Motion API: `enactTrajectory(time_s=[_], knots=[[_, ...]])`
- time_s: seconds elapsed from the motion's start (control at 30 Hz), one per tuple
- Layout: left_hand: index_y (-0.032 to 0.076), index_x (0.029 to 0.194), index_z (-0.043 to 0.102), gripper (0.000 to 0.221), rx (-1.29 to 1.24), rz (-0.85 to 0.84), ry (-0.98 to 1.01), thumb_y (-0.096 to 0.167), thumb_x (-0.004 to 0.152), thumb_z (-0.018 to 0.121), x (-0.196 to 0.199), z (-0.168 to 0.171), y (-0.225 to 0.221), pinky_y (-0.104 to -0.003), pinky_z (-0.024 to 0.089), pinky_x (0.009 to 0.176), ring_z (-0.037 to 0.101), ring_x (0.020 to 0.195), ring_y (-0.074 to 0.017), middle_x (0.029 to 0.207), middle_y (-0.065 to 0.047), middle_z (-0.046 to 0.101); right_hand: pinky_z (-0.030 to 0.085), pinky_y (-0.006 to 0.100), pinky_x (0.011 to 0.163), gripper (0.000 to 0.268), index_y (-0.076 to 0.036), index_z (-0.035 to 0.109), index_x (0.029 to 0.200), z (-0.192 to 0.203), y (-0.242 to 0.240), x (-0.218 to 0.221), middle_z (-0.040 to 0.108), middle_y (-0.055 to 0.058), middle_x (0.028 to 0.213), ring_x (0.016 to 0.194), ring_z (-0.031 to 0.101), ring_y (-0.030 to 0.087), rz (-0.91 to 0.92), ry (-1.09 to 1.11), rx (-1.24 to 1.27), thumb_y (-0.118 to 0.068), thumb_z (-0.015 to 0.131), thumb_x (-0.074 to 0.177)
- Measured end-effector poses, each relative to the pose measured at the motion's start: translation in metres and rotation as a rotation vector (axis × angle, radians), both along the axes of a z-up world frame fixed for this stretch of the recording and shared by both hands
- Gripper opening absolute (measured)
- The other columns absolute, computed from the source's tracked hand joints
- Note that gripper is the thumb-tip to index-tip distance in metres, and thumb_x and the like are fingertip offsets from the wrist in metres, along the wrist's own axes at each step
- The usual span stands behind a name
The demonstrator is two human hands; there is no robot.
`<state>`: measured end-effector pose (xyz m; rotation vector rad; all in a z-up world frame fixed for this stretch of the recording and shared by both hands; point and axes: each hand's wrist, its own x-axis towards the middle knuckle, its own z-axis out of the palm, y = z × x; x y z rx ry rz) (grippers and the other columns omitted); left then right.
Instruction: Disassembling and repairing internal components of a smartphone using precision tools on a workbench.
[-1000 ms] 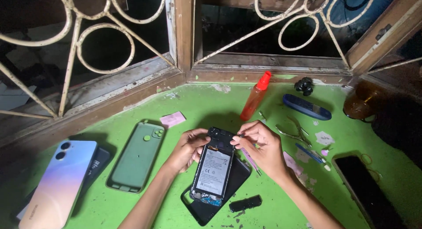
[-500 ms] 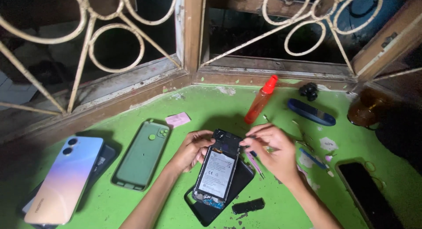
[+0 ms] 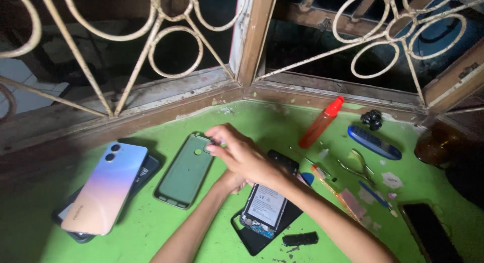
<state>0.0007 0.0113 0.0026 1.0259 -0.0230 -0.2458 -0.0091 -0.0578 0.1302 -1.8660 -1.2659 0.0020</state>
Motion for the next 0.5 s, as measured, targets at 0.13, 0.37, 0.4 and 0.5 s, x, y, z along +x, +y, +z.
enactTrajectory(time_s=[0.13, 0.37, 0.4, 0.5], knots=[[-0.009, 0.117, 0.065, 0.031, 0.019, 0.012, -0.017, 0.007, 0.091, 0.065, 0.009, -0.007, 0.015, -0.036, 0.061, 0.049, 0.073, 0.062, -0.0243, 0.079, -0.014, 0.068, 0.061, 0.049, 0.075, 0.014, 0.001, 0.057, 0.105, -0.004, 0.041, 0.005, 0.063, 0.020, 0.106, 0.091, 0.069, 0.037, 0.080, -0.105, -0.019, -0.006, 0.066, 0.097], [-0.005, 0.116, 0.067, 0.028, 0.017, -0.010, -0.016, 0.009, 0.091, 0.068, 0.019, -0.047, 0.013, -0.037, 0.062, 0.055, 0.074, 0.069, -0.0253, 0.083, -0.014, 0.070, 0.055, 0.038, 0.071, 0.003, 0.001, 0.066, 0.095, 0.001, 0.060, -0.005, 0.065, 0.019, 0.094, 0.083, 0.065, 0.028, 0.073, 0.109, -0.226, -0.001, 0.066, 0.097], [-0.005, 0.116, 0.068, 0.028, 0.018, -0.011, -0.016, 0.009, 0.091, 0.068, 0.019, -0.053, 0.014, -0.038, 0.062, 0.055, 0.074, 0.070, -0.0254, 0.084, -0.014, 0.070, 0.057, 0.038, 0.072, 0.004, 0.001, 0.066, 0.095, 0.000, 0.062, -0.005, 0.067, 0.020, 0.094, 0.082, 0.067, 0.030, 0.028, 0.109, -0.299, -0.001, 0.064, 0.098], [-0.003, 0.115, 0.069, 0.026, 0.024, -0.015, -0.018, 0.010, 0.092, 0.069, 0.023, -0.062, 0.015, -0.038, 0.062, 0.058, 0.075, 0.073, -0.0259, 0.085, -0.015, 0.071, 0.057, 0.039, 0.073, 0.005, -0.001, 0.067, 0.097, -0.001, 0.058, -0.003, 0.069, 0.019, 0.097, 0.081, 0.069, 0.029, -0.062, 0.086, -0.342, -0.004, 0.063, 0.099]])
